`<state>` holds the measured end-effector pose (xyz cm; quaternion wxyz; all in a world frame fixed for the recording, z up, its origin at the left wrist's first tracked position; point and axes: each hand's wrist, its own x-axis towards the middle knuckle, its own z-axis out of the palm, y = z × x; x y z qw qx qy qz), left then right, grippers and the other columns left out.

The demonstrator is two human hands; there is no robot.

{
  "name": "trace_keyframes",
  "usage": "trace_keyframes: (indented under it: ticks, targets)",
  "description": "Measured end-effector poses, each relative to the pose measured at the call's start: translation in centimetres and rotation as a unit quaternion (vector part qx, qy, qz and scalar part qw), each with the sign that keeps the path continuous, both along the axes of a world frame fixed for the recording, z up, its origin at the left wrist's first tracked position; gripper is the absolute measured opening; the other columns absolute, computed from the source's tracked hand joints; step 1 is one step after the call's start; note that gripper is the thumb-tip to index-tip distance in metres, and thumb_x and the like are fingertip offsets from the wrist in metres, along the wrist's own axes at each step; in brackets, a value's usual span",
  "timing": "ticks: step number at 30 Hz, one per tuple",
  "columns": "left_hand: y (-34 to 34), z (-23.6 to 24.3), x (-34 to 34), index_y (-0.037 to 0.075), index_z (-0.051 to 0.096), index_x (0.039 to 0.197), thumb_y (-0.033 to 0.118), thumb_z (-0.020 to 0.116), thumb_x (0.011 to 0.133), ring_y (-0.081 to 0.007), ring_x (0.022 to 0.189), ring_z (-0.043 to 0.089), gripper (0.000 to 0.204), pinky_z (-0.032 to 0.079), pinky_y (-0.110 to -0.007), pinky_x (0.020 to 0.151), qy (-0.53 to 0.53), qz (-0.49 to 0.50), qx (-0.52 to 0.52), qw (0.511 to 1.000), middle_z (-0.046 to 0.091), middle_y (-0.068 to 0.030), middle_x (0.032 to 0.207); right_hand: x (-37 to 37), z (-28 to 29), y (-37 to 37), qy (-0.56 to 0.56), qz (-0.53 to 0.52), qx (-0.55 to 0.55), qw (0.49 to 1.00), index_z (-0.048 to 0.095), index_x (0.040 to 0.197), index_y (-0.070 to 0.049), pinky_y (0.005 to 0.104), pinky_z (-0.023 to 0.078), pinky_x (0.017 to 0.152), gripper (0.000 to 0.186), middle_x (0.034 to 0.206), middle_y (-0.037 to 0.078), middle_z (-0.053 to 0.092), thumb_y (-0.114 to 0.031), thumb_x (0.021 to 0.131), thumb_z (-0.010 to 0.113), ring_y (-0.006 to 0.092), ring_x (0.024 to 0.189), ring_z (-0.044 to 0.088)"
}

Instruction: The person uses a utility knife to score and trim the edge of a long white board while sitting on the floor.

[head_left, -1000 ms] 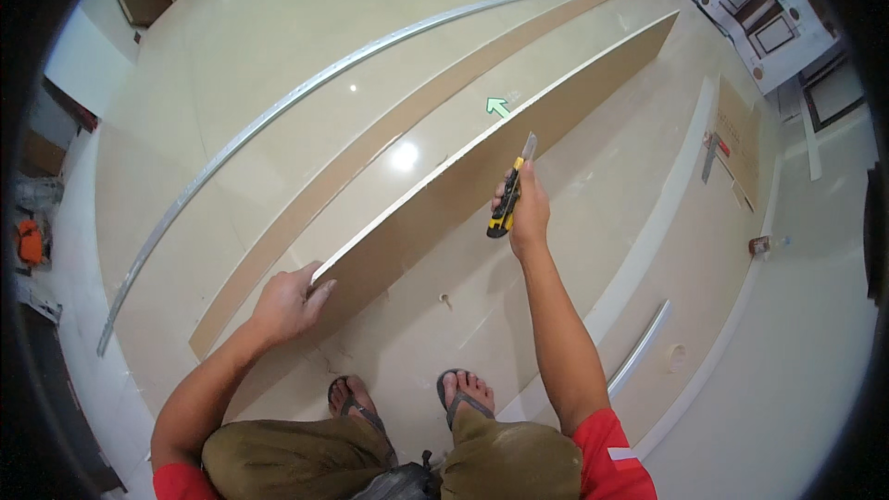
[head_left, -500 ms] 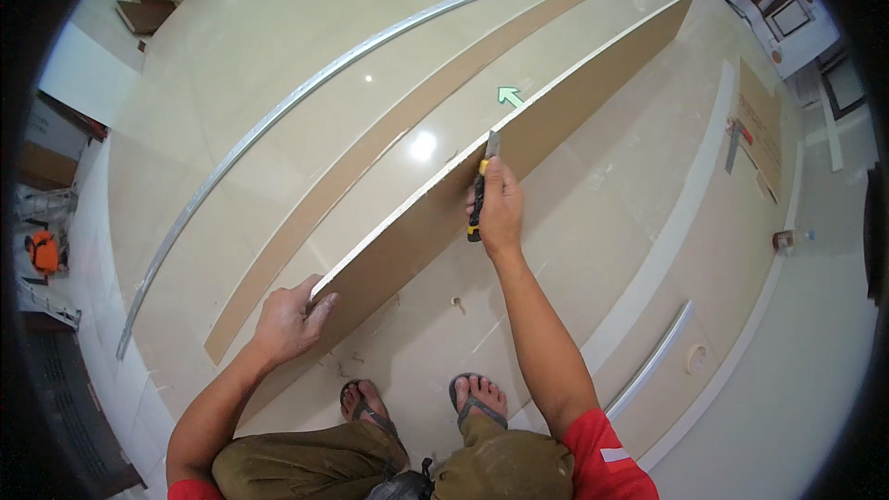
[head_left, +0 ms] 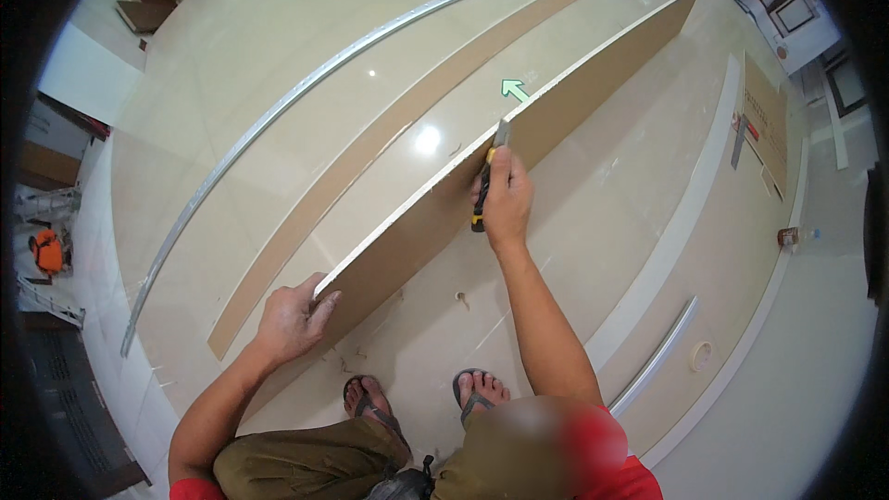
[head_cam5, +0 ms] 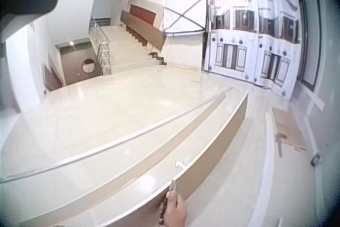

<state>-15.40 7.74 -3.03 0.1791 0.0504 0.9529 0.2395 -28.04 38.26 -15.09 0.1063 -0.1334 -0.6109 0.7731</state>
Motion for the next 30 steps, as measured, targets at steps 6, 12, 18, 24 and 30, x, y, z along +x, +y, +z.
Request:
trace_keyframes:
  ticks: [6,12,18,24,30]
  targets:
    - [0.1,0.3,0.0,0.004,0.07,0.119,0.023,0.07,0.101,-0.0447,0.063,0.067,0.026,0.053,-0.049,0.063,0.012,-0.01,-0.016,1.0,0.065,-0.0241,0.068,2.3,0.3,-0.8,-0.03,0.071,-0.027,0.997,0.062,0.093,-0.008,0.0284,0.049,0.054,0.047,0.067,0.0,0.059,-0.049,0.115,0.052,0.009,0.058,0.058]
    - [0.5,0.6,-0.1,0.003,0.07,0.121,0.024,0.07,0.101,-0.0453,0.065,0.068,0.028,0.053,-0.05,0.064,-0.004,-0.002,0.001,1.0,0.067,-0.0248,0.07,2.2,0.1,-0.2,-0.044,0.044,0.09,0.994,0.064,0.092,-0.008,0.0288,0.048,0.052,0.047,0.065,0.0,0.058,-0.047,0.115,0.053,0.009,0.054,0.056]
    - [-0.3,-0.1,0.0,0.004,0.071,0.122,0.025,0.069,0.101,-0.0453,0.066,0.069,0.03,0.055,-0.051,0.066,0.023,-0.013,-0.01,1.0,0.069,-0.024,0.072,4.7,0.3,-0.9,-0.06,0.119,-0.028,0.991,0.062,0.099,-0.008,0.027,0.048,0.053,0.043,0.066,-0.001,0.057,-0.046,0.115,0.052,0.0089,0.056,0.056]
    - [-0.3,0.1,-0.1,0.003,0.07,0.122,0.025,0.071,0.101,-0.0437,0.065,0.069,0.031,0.054,-0.05,0.064,0.016,-0.015,-0.011,1.0,0.067,-0.025,0.071,2.9,1.9,0.9,-0.008,0.033,0.07,0.997,0.065,0.099,-0.006,0.0258,0.048,0.058,0.029,0.069,-0.003,0.058,-0.033,0.104,0.077,0.0077,0.062,0.059]
    - [-0.5,-0.4,0.1,0.004,0.07,0.122,0.026,0.071,0.101,-0.0441,0.064,0.069,0.031,0.054,-0.051,0.064,0.032,-0.027,-0.018,0.999,0.067,-0.0242,0.07,3.3,4.2,0.2,0.292,0.015,0.33,0.898,0.077,0.118,-0.012,0.0287,0.054,0.064,0.034,0.094,0.001,0.07,-0.009,0.086,0.086,0.0151,0.074,0.069]
